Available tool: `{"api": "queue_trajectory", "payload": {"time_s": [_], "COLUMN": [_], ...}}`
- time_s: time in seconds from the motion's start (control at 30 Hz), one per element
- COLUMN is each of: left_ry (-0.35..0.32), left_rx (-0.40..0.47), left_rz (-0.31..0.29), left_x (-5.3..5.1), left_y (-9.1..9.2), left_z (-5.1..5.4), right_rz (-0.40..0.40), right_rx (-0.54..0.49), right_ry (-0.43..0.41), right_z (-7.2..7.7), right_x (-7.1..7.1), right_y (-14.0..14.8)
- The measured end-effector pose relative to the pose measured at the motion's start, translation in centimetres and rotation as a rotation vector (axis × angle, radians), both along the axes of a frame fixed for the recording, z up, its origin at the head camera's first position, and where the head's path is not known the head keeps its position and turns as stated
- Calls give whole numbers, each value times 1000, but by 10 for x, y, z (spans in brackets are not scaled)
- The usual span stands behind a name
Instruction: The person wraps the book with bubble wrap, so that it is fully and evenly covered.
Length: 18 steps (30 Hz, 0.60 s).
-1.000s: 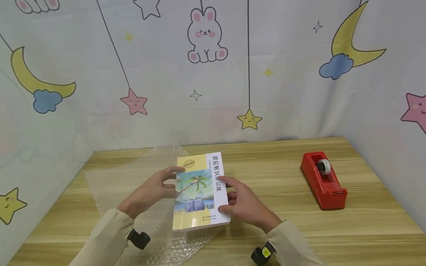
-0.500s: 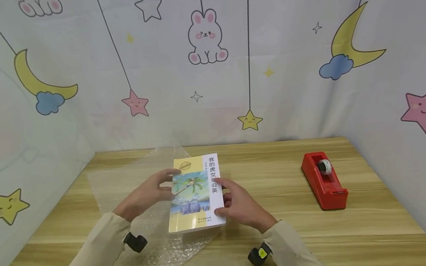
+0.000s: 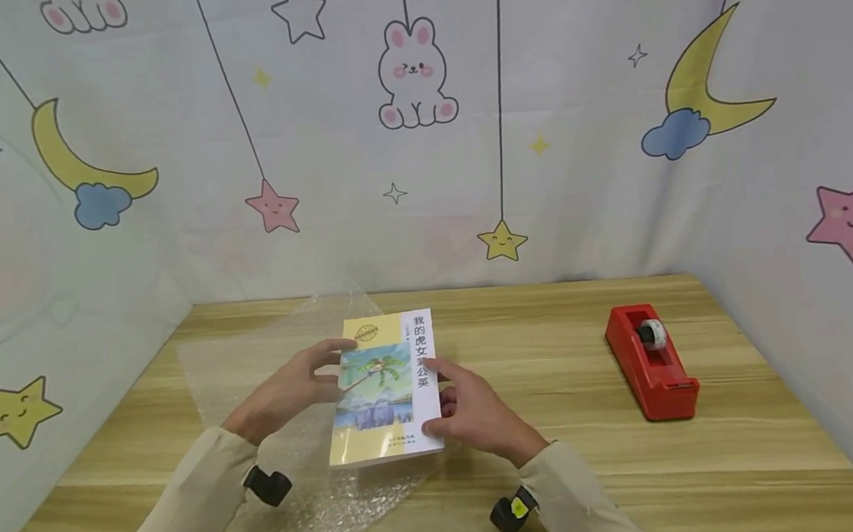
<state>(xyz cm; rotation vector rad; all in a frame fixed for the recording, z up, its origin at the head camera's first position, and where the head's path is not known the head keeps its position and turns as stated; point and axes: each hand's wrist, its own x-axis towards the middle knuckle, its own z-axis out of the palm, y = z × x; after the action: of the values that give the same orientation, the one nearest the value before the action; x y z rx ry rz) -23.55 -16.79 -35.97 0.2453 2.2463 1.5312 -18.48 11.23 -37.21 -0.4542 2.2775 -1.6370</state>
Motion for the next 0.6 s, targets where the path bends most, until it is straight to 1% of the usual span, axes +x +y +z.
{"api": "queue_trajectory", "payload": {"time_s": [0.13, 0.3, 0.43, 0.6], "left_ry": [13, 16, 7, -10], "left_rx": [-31, -33, -22, 14], "left_rz": [12, 19, 24, 19], "left_x": [-2, -2, -1, 0], "left_y": [-2, -5, -6, -8], "left_z": [-1, -1, 0, -1], "right_rz": [-9, -10, -23, -48], "right_rx": [-9, -12, -22, -30], "right_ry": [21, 42, 35, 17], "right_z": [-2, -5, -6, -7], "right_x": [-1, -3, -3, -2], "right_y": [0, -2, -4, -8]}}
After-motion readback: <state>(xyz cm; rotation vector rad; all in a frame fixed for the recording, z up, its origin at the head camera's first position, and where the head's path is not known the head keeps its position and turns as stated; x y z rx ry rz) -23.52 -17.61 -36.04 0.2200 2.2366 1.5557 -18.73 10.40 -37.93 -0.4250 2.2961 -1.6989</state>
